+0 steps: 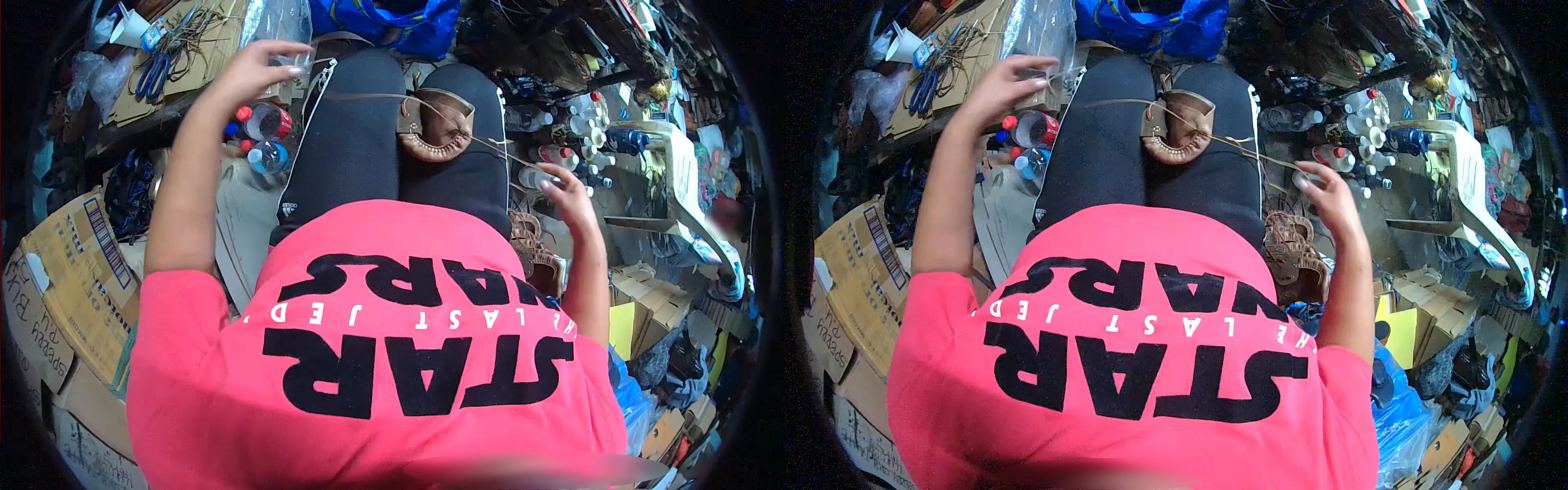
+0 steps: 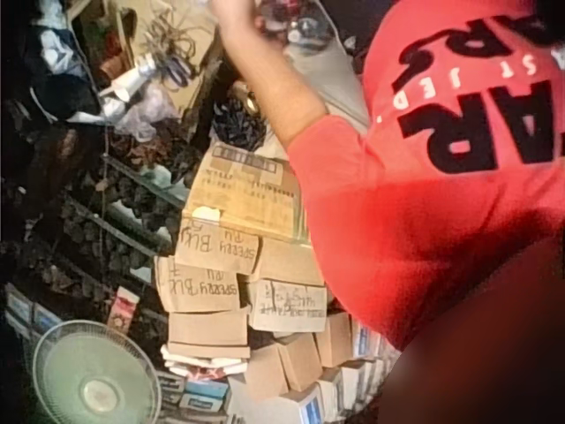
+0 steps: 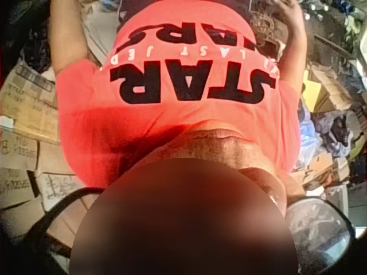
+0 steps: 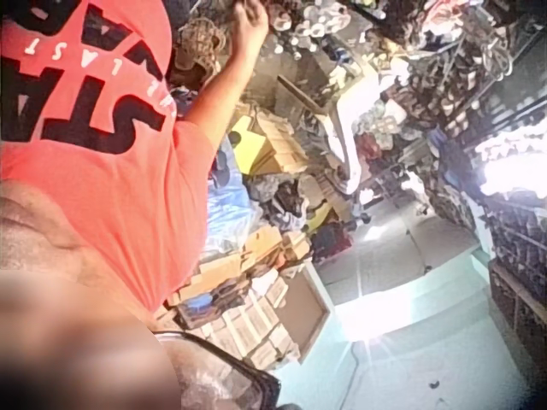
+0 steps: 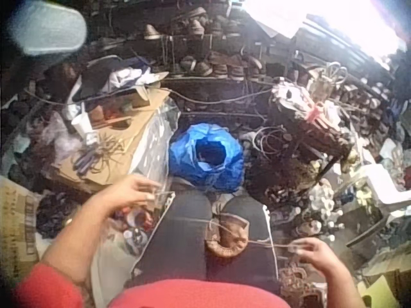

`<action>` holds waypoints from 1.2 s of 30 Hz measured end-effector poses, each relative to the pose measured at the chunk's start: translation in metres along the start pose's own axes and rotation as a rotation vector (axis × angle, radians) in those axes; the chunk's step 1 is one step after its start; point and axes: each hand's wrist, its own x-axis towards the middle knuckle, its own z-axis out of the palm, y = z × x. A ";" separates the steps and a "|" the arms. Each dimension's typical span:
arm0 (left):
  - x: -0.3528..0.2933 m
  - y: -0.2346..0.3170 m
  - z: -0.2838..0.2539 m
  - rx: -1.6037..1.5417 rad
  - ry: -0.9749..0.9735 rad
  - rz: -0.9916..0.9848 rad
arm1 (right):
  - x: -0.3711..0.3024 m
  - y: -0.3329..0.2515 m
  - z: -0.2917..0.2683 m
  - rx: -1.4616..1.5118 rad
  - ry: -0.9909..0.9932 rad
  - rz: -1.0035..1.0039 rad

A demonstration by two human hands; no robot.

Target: Hand-stitching the leather upper of a moccasin-style shoe.

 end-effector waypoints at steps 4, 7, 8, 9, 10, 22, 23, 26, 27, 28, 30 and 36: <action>-0.001 0.031 0.011 -0.257 0.213 0.039 | 0.015 -0.003 -0.019 -0.065 0.182 -0.270; 0.012 0.083 0.065 -0.226 0.056 0.152 | 0.015 -0.092 0.025 -0.011 -0.035 -0.434; 0.015 0.096 0.074 -0.366 0.024 0.127 | 0.018 -0.108 0.036 -0.145 -0.073 -0.528; 0.020 0.094 0.075 -0.634 -0.051 0.109 | 0.017 -0.124 0.045 -0.259 -0.126 -0.521; 0.024 0.089 0.076 -0.901 -0.127 0.088 | 0.018 -0.135 0.052 -0.381 -0.171 -0.520; -0.070 0.076 0.070 0.301 0.087 0.286 | 0.027 -0.128 0.061 -0.279 -0.347 -0.390; -0.069 0.085 0.064 0.352 0.141 0.186 | 0.027 -0.130 0.060 -0.269 -0.364 -0.368; -0.058 0.084 0.077 0.323 0.112 0.250 | 0.028 -0.127 0.061 -0.202 -0.409 -0.345; -0.057 0.089 0.085 0.387 0.077 0.286 | 0.027 -0.127 0.061 -0.205 -0.407 -0.346; -0.057 0.084 0.093 0.489 0.038 0.321 | 0.026 -0.128 0.061 -0.241 -0.415 -0.371; -0.053 0.074 0.104 0.599 0.038 0.412 | 0.023 -0.128 0.059 -0.282 -0.410 -0.388; -0.046 0.081 0.105 0.323 0.047 0.439 | 0.015 -0.118 0.056 -0.326 -0.393 -0.419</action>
